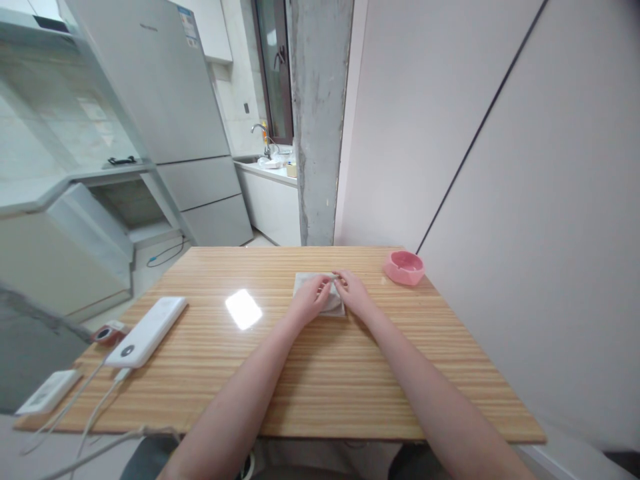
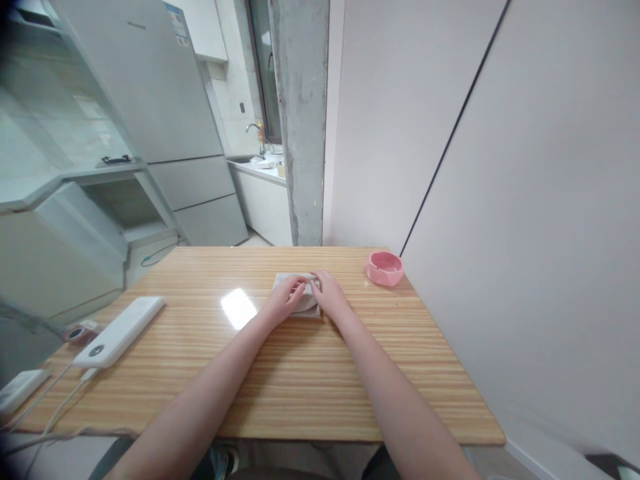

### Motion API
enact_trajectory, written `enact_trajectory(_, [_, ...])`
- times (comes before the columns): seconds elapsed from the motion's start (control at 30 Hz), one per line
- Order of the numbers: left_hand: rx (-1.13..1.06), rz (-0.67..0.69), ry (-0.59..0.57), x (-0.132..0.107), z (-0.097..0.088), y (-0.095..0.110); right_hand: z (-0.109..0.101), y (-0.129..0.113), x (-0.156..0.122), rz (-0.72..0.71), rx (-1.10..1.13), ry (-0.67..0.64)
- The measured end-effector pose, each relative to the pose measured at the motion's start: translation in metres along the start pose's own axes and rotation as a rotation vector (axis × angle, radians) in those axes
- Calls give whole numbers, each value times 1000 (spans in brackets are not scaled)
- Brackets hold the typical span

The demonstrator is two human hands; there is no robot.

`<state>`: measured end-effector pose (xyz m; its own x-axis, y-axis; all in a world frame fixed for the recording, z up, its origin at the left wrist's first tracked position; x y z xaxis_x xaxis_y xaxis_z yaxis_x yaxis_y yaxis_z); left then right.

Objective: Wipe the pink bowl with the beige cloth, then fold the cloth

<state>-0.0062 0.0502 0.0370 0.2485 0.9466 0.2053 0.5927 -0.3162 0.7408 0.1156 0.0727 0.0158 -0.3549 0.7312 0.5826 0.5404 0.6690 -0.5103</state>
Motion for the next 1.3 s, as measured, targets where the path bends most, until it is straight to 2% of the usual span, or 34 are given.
enact_trajectory(0.07, [151, -65, 103, 4, -14, -7, 13, -18, 1, -129, 39, -132])
enact_trajectory(0.13, [286, -152, 168, 8, -25, -18, 23, -30, 0, -156, -7, -263])
enact_trajectory(0.2, [358, -226, 172, 11, -29, -30, 24, -33, -1, -61, -143, -323])
enact_trajectory(0.33, [376, -252, 35, 15, -18, -44, 4, -27, -12, 205, -486, -356])
enact_trajectory(0.4, [364, -239, -2, 15, -12, -45, -11, -23, -21, 240, -582, -382])
enact_trajectory(0.5, [353, -232, -7, 15, -8, -45, -43, -8, -42, 207, -615, -419])
enact_trajectory(0.7, [344, -234, -9, 16, -6, -48, -145, 60, -109, 416, -643, -364])
enact_trajectory(0.77, [344, -239, -8, 17, -6, -48, -164, 72, -124, 443, -646, -357])
enact_trajectory(0.83, [344, -245, -4, 17, -6, -48, -169, 74, -127, 473, -651, -384])
enact_trajectory(0.93, [316, -226, -6, 16, -4, -44, -154, 55, -106, 495, -687, -399])
enact_trajectory(1.0, [240, -179, -41, 14, 1, -39, -131, 28, -73, 418, -649, -281])
enact_trajectory(1.07, [168, -122, -107, 12, 9, -35, -90, -2, -38, 278, -466, -212])
enact_trajectory(1.17, [152, -73, -178, 10, 19, -33, -25, -31, -3, 206, -166, -161])
enact_trajectory(1.23, [152, -70, -183, 10, 22, -35, 7, -38, 6, 182, -93, -151])
enact_trajectory(1.3, [156, -72, -178, 10, 23, -35, 27, -36, 6, 187, -95, -163])
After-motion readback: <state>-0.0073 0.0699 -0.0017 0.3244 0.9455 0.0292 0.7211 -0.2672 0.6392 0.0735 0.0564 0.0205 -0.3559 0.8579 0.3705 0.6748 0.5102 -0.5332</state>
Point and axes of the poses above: each hand's wrist, its own x-axis towards the middle knuckle, its own z-axis out of the palm, y = z × x, the point moved 7 cm from there along x, towards the middle knuckle, and after that the axes turned 15 degrees about -z, right-handed, at the moved point
